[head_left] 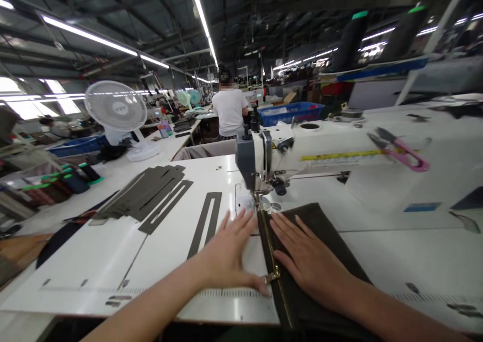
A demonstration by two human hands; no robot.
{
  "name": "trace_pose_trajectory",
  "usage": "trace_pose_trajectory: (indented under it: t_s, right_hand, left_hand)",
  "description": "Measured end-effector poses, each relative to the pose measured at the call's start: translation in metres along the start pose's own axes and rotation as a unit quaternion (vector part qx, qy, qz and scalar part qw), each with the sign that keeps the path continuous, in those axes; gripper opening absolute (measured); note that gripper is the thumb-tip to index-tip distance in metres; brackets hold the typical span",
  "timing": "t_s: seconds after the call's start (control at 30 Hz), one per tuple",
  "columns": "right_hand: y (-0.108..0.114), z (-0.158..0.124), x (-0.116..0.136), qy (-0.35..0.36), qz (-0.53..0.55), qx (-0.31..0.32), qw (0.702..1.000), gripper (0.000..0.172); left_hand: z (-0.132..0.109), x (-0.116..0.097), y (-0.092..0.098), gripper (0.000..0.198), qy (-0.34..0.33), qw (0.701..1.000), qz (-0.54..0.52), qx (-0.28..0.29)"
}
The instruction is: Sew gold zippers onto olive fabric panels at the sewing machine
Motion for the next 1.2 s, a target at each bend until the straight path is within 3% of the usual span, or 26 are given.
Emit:
trace_pose_trajectory:
  t_s: [0.1, 0.17, 0.23, 0.33, 0.4, 0.5, 0.63, 0.77, 0.87, 0.93, 1.03, 1.2]
  right_hand:
    - [-0.008, -0.004, -0.003, -0.018, 0.025, 0.015, 0.999, 0.048]
    - [-0.002, -0.004, -0.006, -0.022, 0.041, 0.008, 0.999, 0.045]
    - [0.011, -0.002, -0.004, 0.001, 0.062, -0.022, 0.998, 0.041]
    - [0.032, 0.001, 0.009, 0.111, 0.123, -0.072, 0.984, 0.035]
    - [0.038, 0.002, 0.016, 0.165, 0.167, -0.064, 0.970, 0.034]
    - [0.037, 0.004, 0.014, 0.153, 0.241, -0.017, 0.958, 0.035]
    - [0.032, 0.007, 0.005, 0.104, 0.369, 0.053, 0.922, 0.039]
    - [0.026, 0.008, 0.000, 0.083, 0.419, 0.093, 0.900, 0.040]
    - [0.019, 0.008, -0.014, -0.028, 0.389, 0.008, 0.921, 0.030]
    - [0.013, 0.006, -0.021, -0.076, 0.303, -0.040, 0.949, 0.029]
    - [0.003, 0.005, -0.016, -0.030, 0.160, -0.017, 0.987, 0.036]
    - [-0.001, 0.010, -0.014, -0.011, 0.071, 0.040, 0.997, 0.041]
  left_hand:
    - [-0.035, 0.043, 0.022, 0.082, 0.071, 0.994, 0.055, -0.069]
    - [-0.061, 0.050, 0.015, 0.092, 0.069, 0.995, 0.063, -0.024]
    - [-0.084, 0.038, 0.005, 0.114, 0.051, 0.996, 0.066, -0.011]
    - [-0.105, 0.004, -0.005, 0.110, 0.031, 0.996, 0.084, 0.019]
    - [-0.109, -0.012, -0.005, 0.108, 0.026, 0.995, 0.093, 0.035]
    - [-0.108, -0.021, 0.000, 0.107, 0.020, 0.993, 0.106, 0.042]
    - [-0.109, -0.016, 0.005, 0.103, 0.027, 0.990, 0.138, 0.017]
    - [-0.110, -0.019, 0.009, 0.105, 0.013, 0.990, 0.139, 0.005]
    - [-0.104, -0.027, 0.011, 0.101, -0.010, 0.993, 0.121, -0.009]
    - [-0.099, -0.030, 0.011, 0.096, -0.014, 0.992, 0.120, -0.026]
    - [-0.092, -0.029, 0.009, 0.087, -0.014, 0.989, 0.139, -0.040]
    - [-0.087, -0.015, 0.015, 0.077, -0.059, 0.989, 0.135, -0.032]
Point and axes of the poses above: each hand's wrist, its own z-axis towards the middle knuckle, its own y-axis out of the back of the hand, x = y × z, the point moved 5 cm from there along z, towards the middle knuckle, and after that the axes turned 9 degrees about -z, right-handed, at the moved point
